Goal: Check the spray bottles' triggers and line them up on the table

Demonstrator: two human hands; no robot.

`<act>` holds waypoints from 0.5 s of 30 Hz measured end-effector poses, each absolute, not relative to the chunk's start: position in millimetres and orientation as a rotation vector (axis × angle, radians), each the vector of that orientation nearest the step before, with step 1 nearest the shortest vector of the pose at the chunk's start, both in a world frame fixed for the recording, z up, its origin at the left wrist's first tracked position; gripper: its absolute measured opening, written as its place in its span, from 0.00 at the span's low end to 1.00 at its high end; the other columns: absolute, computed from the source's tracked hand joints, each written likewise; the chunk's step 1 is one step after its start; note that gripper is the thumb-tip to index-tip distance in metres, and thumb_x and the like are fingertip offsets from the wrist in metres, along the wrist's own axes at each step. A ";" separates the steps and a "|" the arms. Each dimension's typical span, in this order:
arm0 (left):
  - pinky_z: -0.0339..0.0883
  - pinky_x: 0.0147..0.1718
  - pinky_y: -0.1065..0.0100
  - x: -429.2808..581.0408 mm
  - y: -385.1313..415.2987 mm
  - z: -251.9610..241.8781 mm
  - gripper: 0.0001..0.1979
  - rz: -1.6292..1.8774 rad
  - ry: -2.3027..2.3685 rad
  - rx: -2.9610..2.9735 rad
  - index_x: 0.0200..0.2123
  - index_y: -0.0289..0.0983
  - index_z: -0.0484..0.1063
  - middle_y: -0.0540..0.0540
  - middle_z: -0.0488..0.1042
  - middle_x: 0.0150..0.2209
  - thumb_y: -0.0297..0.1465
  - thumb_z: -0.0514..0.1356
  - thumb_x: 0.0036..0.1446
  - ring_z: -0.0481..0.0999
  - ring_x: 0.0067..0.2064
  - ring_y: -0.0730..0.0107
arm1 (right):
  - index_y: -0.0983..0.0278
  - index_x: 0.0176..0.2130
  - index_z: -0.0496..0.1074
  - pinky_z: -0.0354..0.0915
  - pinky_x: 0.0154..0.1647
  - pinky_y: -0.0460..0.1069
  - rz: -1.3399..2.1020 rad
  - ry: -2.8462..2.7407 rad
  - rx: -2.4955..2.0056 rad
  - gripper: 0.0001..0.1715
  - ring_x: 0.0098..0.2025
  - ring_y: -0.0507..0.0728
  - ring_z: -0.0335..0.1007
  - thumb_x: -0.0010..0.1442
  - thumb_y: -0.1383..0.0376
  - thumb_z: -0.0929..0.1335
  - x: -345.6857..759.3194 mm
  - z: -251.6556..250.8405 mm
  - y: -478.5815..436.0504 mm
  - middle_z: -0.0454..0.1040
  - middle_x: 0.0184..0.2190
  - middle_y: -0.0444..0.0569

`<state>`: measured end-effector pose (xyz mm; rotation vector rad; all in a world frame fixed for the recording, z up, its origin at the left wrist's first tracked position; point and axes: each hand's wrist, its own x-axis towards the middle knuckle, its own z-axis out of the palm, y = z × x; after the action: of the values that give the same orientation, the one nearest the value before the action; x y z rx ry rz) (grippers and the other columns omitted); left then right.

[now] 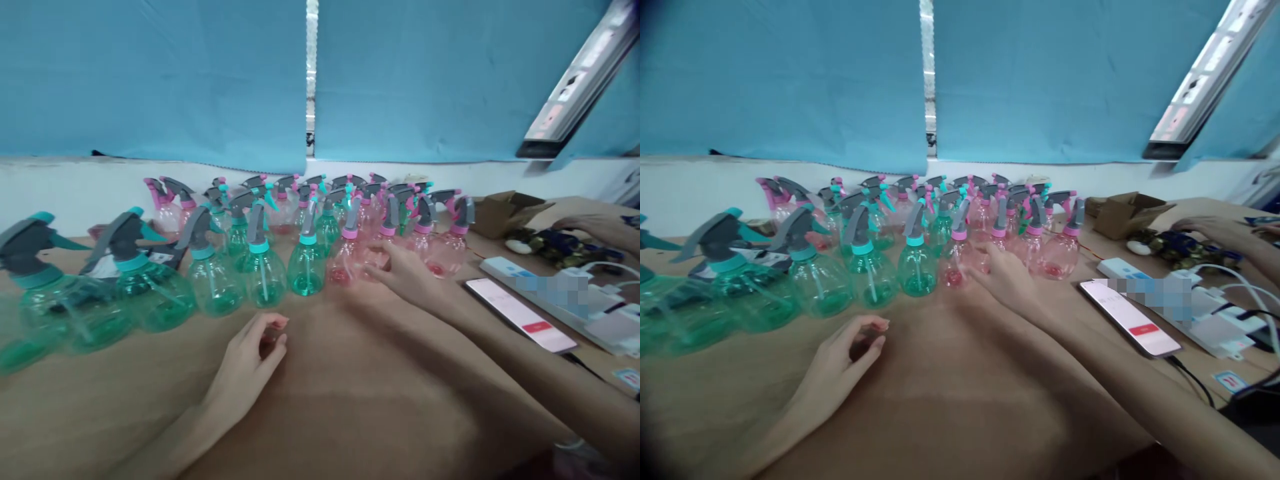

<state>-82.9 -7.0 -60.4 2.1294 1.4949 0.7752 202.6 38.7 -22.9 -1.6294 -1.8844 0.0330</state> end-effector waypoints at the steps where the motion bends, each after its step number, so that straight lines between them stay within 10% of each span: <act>1: 0.68 0.37 0.62 -81.3 -5.9 -60.4 0.07 0.779 1.494 2.131 0.40 0.41 0.65 0.48 0.73 0.42 0.32 0.52 0.58 0.75 0.37 0.65 | 0.66 0.51 0.66 0.66 0.40 0.58 0.054 -1.880 -1.637 0.25 0.40 0.65 0.74 0.58 0.56 0.66 203.8 -22.8 42.3 0.74 0.46 0.57; 5: 0.67 0.38 0.61 -74.3 -3.5 -60.7 0.08 0.778 1.500 2.145 0.41 0.41 0.65 0.48 0.73 0.41 0.33 0.52 0.58 0.74 0.36 0.65 | 0.66 0.56 0.61 0.64 0.48 0.58 0.104 -1.883 -1.636 0.35 0.52 0.68 0.67 0.56 0.50 0.67 196.6 -22.4 58.6 0.70 0.52 0.60; 15: 0.66 0.43 0.59 -58.5 -8.8 -61.4 0.08 0.784 1.480 2.112 0.41 0.42 0.64 0.47 0.71 0.43 0.34 0.51 0.59 0.74 0.42 0.64 | 0.69 0.54 0.61 0.66 0.42 0.60 0.228 -1.770 -1.844 0.41 0.47 0.70 0.71 0.53 0.43 0.66 172.7 -17.8 85.0 0.73 0.46 0.64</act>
<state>-58.5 -8.8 -61.4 2.1115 1.4801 0.7842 172.7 85.0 -17.8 -1.8443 -1.7705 0.2277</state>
